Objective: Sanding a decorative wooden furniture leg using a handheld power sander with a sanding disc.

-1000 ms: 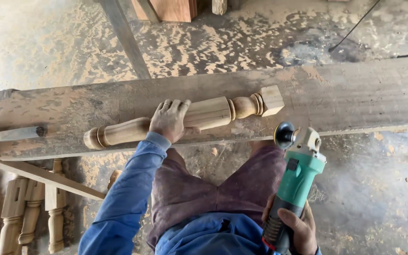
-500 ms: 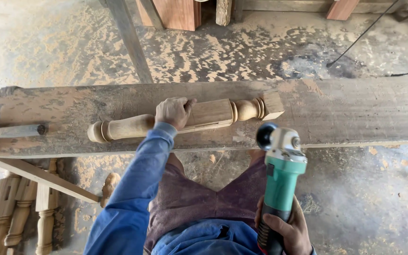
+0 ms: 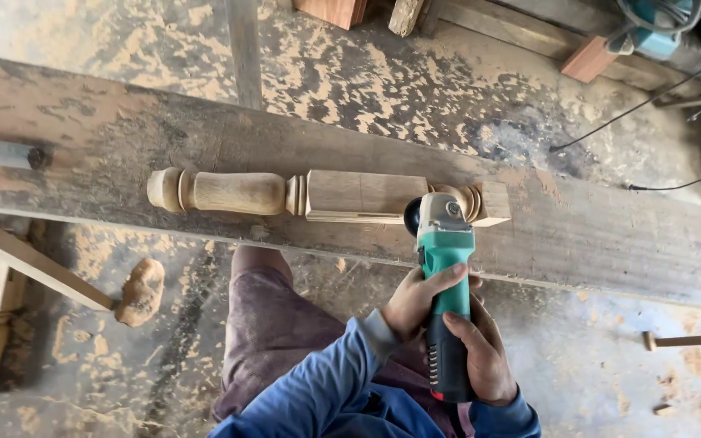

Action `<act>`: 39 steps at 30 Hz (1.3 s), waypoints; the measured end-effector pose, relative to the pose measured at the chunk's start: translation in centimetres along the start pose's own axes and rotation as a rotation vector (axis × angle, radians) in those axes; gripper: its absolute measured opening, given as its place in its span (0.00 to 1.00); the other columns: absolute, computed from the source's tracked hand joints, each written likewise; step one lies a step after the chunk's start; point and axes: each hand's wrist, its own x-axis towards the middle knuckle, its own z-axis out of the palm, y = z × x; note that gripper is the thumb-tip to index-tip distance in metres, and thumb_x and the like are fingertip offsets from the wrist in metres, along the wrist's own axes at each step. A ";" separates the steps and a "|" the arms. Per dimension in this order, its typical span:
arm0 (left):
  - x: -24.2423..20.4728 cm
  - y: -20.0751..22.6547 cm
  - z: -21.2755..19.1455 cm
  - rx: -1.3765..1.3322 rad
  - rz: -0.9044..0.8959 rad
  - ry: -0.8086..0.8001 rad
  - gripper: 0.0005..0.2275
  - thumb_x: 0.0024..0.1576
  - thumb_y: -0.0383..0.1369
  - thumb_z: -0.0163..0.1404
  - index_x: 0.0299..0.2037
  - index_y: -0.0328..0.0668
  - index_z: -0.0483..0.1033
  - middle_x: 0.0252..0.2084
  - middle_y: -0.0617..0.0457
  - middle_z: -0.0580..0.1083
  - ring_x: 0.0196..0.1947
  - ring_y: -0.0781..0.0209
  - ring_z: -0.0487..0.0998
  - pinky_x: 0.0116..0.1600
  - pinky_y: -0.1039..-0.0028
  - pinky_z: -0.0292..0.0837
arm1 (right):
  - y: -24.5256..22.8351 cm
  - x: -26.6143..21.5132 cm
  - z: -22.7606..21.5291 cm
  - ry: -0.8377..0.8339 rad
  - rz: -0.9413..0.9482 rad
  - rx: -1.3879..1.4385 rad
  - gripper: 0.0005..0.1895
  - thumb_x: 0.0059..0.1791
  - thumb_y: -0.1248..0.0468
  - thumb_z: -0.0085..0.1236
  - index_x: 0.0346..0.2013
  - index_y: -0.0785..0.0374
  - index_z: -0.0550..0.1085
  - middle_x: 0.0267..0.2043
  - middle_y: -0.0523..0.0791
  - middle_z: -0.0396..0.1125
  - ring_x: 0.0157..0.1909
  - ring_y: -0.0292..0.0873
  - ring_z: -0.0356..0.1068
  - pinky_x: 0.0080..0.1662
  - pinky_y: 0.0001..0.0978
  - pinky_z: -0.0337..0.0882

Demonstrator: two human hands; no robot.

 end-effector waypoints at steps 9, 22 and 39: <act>-0.3 1.9 -1.2 -0.049 0.082 0.103 0.13 0.58 0.36 0.59 0.45 0.33 0.75 0.35 0.48 0.77 0.35 0.58 0.80 0.42 0.68 0.78 | -0.9 1.6 2.6 0.070 0.224 -0.112 0.26 0.52 0.51 0.48 0.57 0.67 0.67 0.29 0.53 0.73 0.24 0.46 0.73 0.27 0.35 0.74; -6.8 6.9 -4.2 0.002 0.284 0.269 0.14 0.57 0.38 0.58 0.43 0.33 0.78 0.35 0.50 0.78 0.32 0.62 0.79 0.39 0.72 0.77 | -1.4 2.9 9.4 -0.206 0.291 -0.231 0.30 0.53 0.51 0.49 0.62 0.68 0.64 0.33 0.51 0.71 0.27 0.43 0.75 0.29 0.32 0.75; 1.7 0.5 -0.8 0.122 0.119 0.164 0.16 0.57 0.41 0.59 0.45 0.34 0.78 0.36 0.52 0.76 0.34 0.65 0.76 0.39 0.72 0.73 | -2.3 1.1 1.6 0.083 0.243 -0.185 0.26 0.53 0.50 0.47 0.56 0.67 0.69 0.32 0.54 0.72 0.26 0.46 0.74 0.28 0.34 0.75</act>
